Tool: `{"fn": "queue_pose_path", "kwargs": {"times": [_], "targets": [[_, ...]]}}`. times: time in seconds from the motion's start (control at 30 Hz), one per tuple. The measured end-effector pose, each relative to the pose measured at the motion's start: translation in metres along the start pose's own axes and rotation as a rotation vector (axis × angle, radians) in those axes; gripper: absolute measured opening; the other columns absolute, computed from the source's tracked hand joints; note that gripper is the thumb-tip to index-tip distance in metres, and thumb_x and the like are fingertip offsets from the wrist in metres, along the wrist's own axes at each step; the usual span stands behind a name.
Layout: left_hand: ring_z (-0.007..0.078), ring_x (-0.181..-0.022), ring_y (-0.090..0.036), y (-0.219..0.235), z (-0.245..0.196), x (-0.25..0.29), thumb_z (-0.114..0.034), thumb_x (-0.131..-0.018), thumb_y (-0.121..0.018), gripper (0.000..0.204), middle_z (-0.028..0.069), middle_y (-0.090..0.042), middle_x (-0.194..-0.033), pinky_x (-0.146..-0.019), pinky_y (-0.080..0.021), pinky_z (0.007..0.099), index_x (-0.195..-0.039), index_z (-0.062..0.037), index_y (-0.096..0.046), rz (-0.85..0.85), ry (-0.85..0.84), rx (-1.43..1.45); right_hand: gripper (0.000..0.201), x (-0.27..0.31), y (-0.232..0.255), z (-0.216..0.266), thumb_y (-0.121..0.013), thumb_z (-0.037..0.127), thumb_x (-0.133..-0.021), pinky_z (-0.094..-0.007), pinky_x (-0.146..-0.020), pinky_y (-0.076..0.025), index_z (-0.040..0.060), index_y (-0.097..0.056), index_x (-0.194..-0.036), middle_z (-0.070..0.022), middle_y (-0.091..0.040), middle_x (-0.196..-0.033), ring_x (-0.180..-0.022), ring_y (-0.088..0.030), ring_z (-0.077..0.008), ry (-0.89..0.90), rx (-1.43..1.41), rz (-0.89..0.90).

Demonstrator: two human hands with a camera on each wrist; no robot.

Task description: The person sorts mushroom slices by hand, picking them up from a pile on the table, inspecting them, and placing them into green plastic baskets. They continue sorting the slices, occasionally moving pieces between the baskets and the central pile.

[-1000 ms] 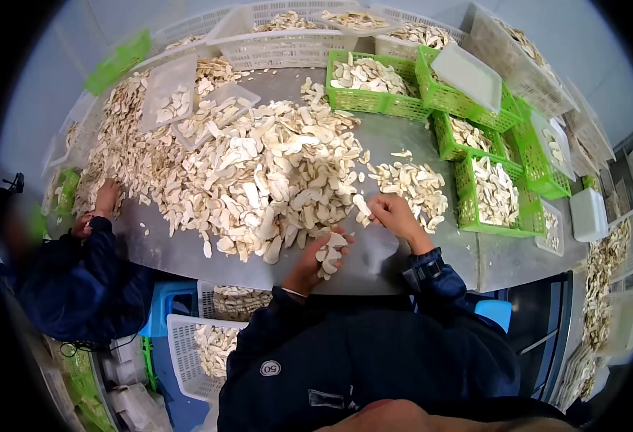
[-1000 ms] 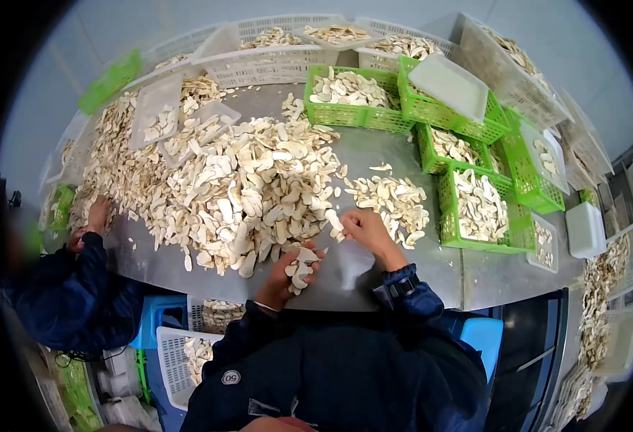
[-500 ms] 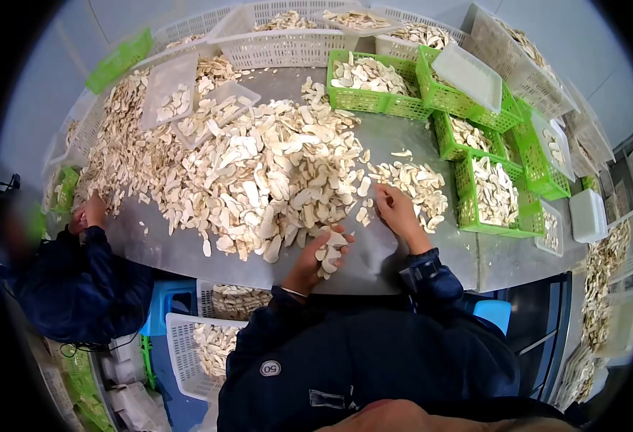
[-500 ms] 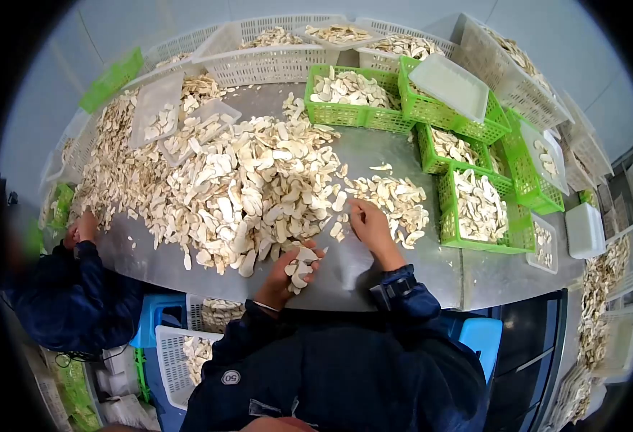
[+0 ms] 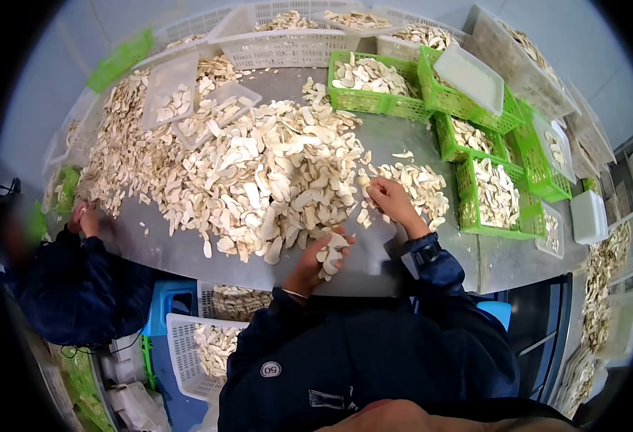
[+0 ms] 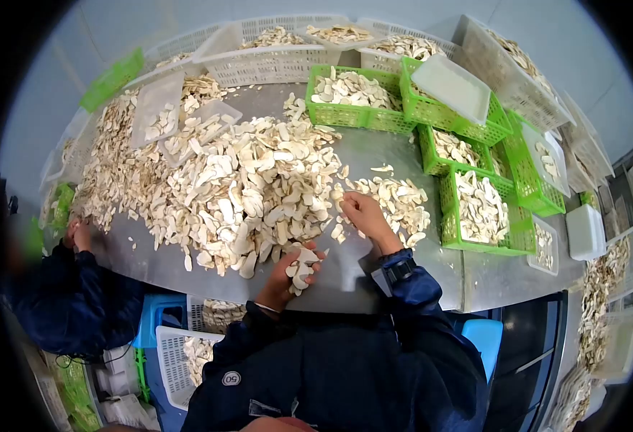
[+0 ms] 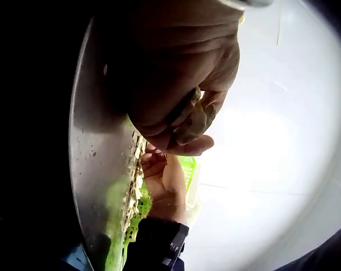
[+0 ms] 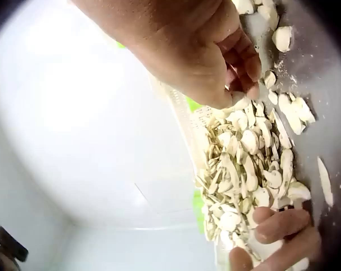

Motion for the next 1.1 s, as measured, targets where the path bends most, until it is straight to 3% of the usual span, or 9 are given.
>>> {"fn": "queue_pose_path", "kwargs": {"times": [0.07, 0.17, 0.4, 0.47, 0.5, 0.73, 0.87, 0.97, 1.1], "targets": [[0.0196, -0.089, -0.061, -0.001, 0.000, -0.001, -0.028, -0.102, -0.044, 0.039, 0.0191, -0.059, -0.119, -0.062, -0.053, 0.0265, -0.131, -0.0025, -0.042, 0.004, 0.006, -0.004, 0.026, 0.004, -0.008, -0.023, -0.053, 0.028, -0.099, -0.0207, -0.055, -0.046, 0.0026, -0.060, -0.103, -0.0019, -0.064, -0.078, -0.065, -0.061, -0.0073, -0.145, -0.223, 0.112], [0.0225, -0.091, -0.060, 0.006, 0.002, -0.003, -0.027, -0.100, -0.045, 0.039, 0.0193, -0.057, -0.117, -0.059, -0.051, 0.0282, -0.131, -0.0028, -0.044, 0.006, 0.008, 0.025, 0.024, 0.014, -0.012, -0.023, -0.053, 0.027, -0.099, -0.0212, -0.055, -0.046, 0.0044, -0.060, -0.101, -0.0023, -0.064, -0.078, -0.063, -0.060, -0.0074, -0.206, -0.369, 0.158], [0.0224, -0.090, -0.058, 0.010, 0.000, 0.002, -0.025, -0.101, -0.045, 0.038, 0.0183, -0.057, -0.115, -0.060, -0.050, 0.0282, -0.131, -0.0024, -0.044, -0.072, -0.031, -0.039, 0.023, 0.017, 0.012, -0.040, -0.054, 0.025, -0.099, -0.0225, -0.058, -0.048, 0.0038, -0.060, -0.102, -0.0034, -0.064, -0.079, -0.065, -0.059, -0.0088, -0.185, -0.461, -0.063], [0.0224, -0.089, -0.054, 0.009, 0.000, 0.003, -0.027, -0.100, -0.046, 0.039, 0.0154, -0.055, -0.110, -0.061, -0.049, 0.0285, -0.130, -0.0022, -0.046, 0.036, -0.080, -0.075, 0.022, 0.025, 0.019, -0.049, -0.053, 0.025, -0.099, -0.0227, -0.063, -0.049, 0.0047, -0.062, -0.101, -0.0004, -0.063, -0.080, -0.068, -0.058, -0.0078, -0.136, -0.460, -0.114], [0.0188, -0.085, -0.059, 0.001, -0.002, 0.007, -0.026, -0.102, -0.043, 0.039, 0.0184, -0.058, -0.117, -0.062, -0.052, 0.0270, -0.134, -0.0033, -0.043, -0.022, -0.044, -0.001, 0.025, 0.032, 0.026, -0.038, -0.054, 0.027, -0.099, -0.0229, -0.063, -0.049, 0.0036, -0.062, -0.101, -0.0005, -0.063, -0.079, -0.067, -0.057, -0.0073, -0.084, -0.367, -0.135], [0.0225, -0.088, -0.055, 0.011, 0.003, -0.004, -0.031, -0.098, -0.049, 0.040, 0.0145, -0.054, -0.115, -0.058, -0.049, 0.0306, -0.130, -0.0066, -0.047, -0.036, 0.005, 0.054, 0.028, 0.086, 0.086, -0.023, -0.049, 0.027, -0.099, -0.0217, -0.055, -0.046, 0.0033, -0.059, -0.090, -0.0034, -0.064, -0.076, -0.061, -0.058, -0.0071, -0.137, -0.388, -0.233], [0.0225, -0.091, -0.058, 0.004, -0.002, -0.001, -0.026, -0.100, -0.045, 0.036, 0.0187, -0.057, -0.118, -0.063, -0.052, 0.0301, -0.129, -0.0054, -0.047, -0.023, -0.015, 0.041, 0.035, 0.088, 0.108, -0.021, -0.052, 0.029, -0.095, -0.0275, -0.051, -0.043, 0.0030, -0.062, -0.074, -0.0023, -0.057, -0.056, -0.050, -0.053, -0.0103, -0.116, 0.126, -0.370], [0.0225, -0.090, -0.059, 0.010, 0.000, 0.003, -0.027, -0.100, -0.045, 0.036, 0.0188, -0.057, -0.119, -0.063, -0.051, 0.0301, -0.129, -0.0063, -0.047, -0.025, -0.028, 0.055, 0.029, 0.082, 0.097, -0.028, -0.057, 0.024, -0.094, -0.0243, -0.049, -0.042, 0.0039, -0.062, -0.074, 0.0002, -0.058, -0.057, -0.051, -0.052, -0.0067, -0.173, -0.034, -0.311], [0.0222, -0.091, -0.059, 0.007, 0.001, -0.002, -0.028, -0.100, -0.045, 0.038, 0.0186, -0.056, -0.119, -0.062, -0.051, 0.0298, -0.131, -0.0060, -0.046, 0.053, -0.017, 0.053, 0.022, 0.074, 0.076, -0.018, -0.059, 0.021, -0.094, -0.0221, -0.049, -0.041, 0.0042, -0.063, -0.080, 0.0010, -0.061, -0.063, -0.054, -0.053, -0.0055, -0.072, -0.141, -0.209]]}}
Point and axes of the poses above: each hand's wrist, its own x-axis away from the middle knuckle, its own y-axis out of the back of the hand, z = x × y, the point moved 9 cm from there along -x, towards the middle knuckle
